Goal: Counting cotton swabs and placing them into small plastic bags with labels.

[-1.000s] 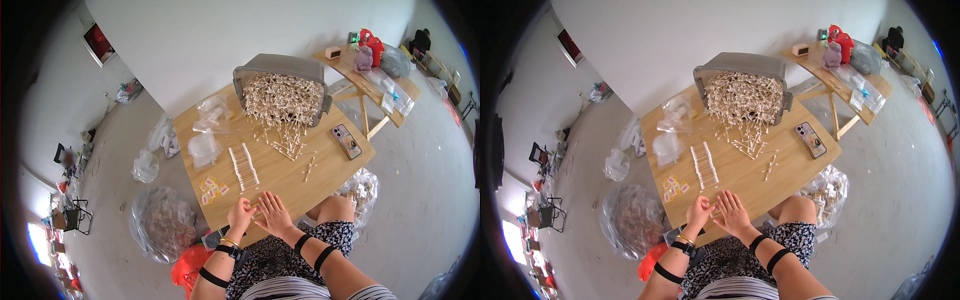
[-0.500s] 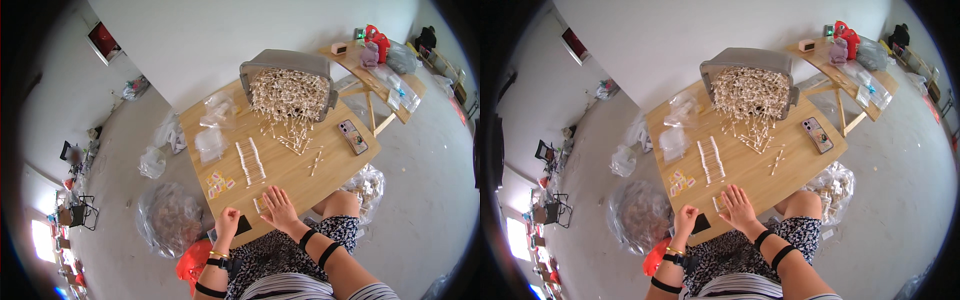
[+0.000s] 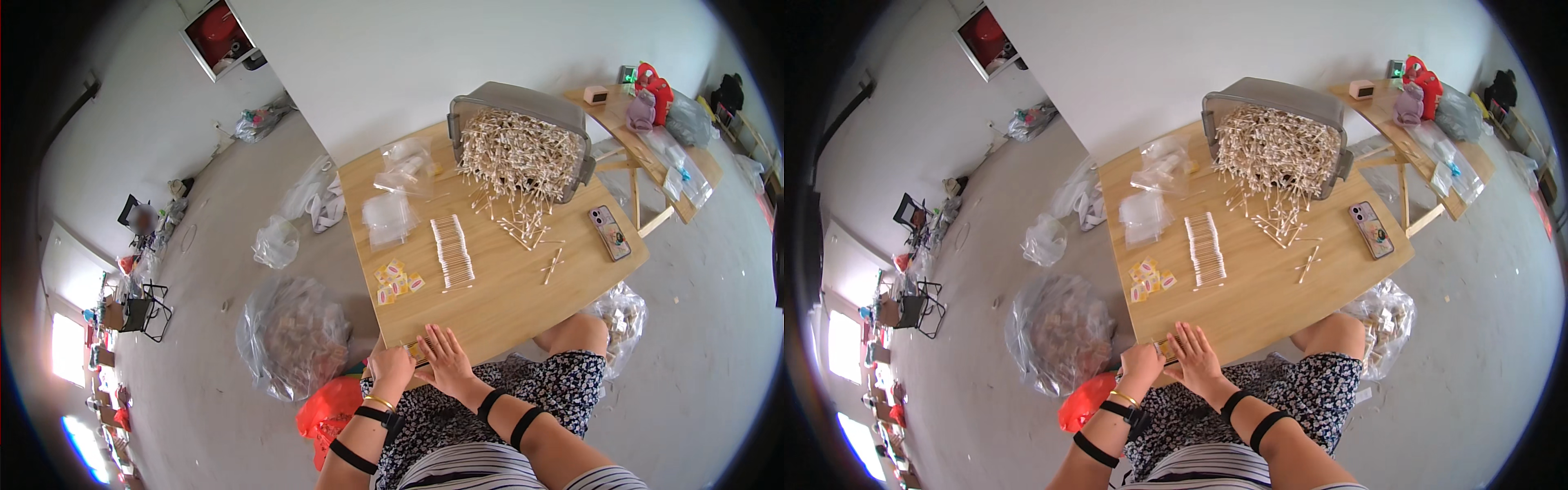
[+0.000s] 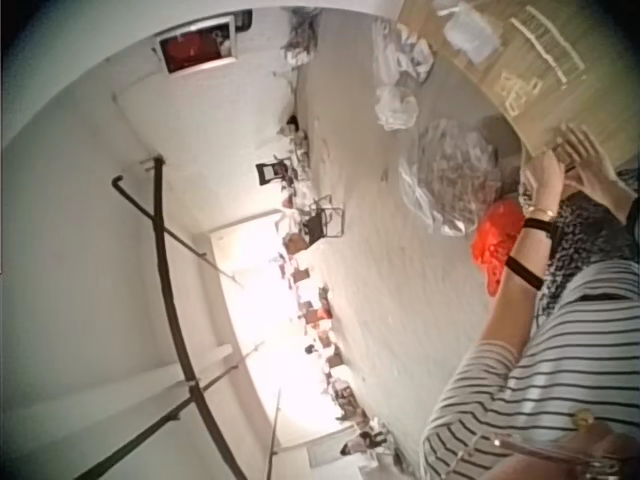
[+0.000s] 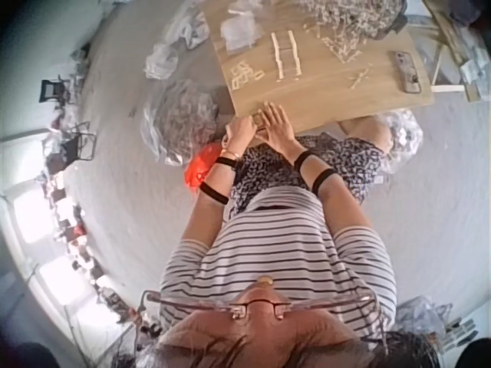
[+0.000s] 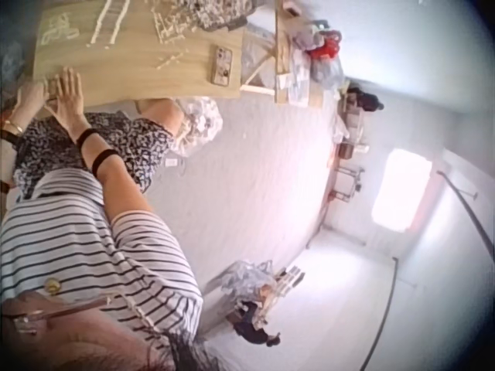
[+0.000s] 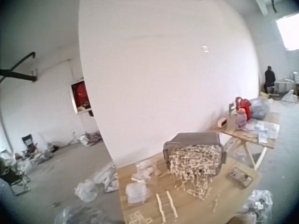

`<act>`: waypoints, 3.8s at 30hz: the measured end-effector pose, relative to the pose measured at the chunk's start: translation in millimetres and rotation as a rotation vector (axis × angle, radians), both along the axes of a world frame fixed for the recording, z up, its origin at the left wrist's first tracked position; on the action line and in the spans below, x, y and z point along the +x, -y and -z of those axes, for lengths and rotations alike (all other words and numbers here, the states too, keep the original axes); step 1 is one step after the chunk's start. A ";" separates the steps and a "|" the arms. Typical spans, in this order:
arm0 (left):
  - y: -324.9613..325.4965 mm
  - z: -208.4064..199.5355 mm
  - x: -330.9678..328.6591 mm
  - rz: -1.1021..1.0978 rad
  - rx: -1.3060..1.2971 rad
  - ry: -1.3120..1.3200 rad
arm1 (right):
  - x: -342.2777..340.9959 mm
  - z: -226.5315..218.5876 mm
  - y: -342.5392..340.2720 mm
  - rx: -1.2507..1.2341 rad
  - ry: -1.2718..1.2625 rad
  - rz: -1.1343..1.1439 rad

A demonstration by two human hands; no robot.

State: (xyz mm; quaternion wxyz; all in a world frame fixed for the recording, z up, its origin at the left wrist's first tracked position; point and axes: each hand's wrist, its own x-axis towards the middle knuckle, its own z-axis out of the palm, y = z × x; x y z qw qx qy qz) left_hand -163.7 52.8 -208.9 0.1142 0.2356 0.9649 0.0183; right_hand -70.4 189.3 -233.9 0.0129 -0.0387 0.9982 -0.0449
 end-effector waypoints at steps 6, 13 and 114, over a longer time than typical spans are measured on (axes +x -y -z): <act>21.6 5.9 -0.7 -0.141 0.237 0.098 | -0.9 0.6 6.6 0.009 0.005 0.018; 23.7 10.4 9.1 -0.174 0.446 0.050 | -7.2 4.8 29.8 -0.061 -0.033 -0.049; -104.2 15.2 -40.0 0.170 0.124 0.022 | -56.9 19.7 -101.7 -0.029 -0.103 0.260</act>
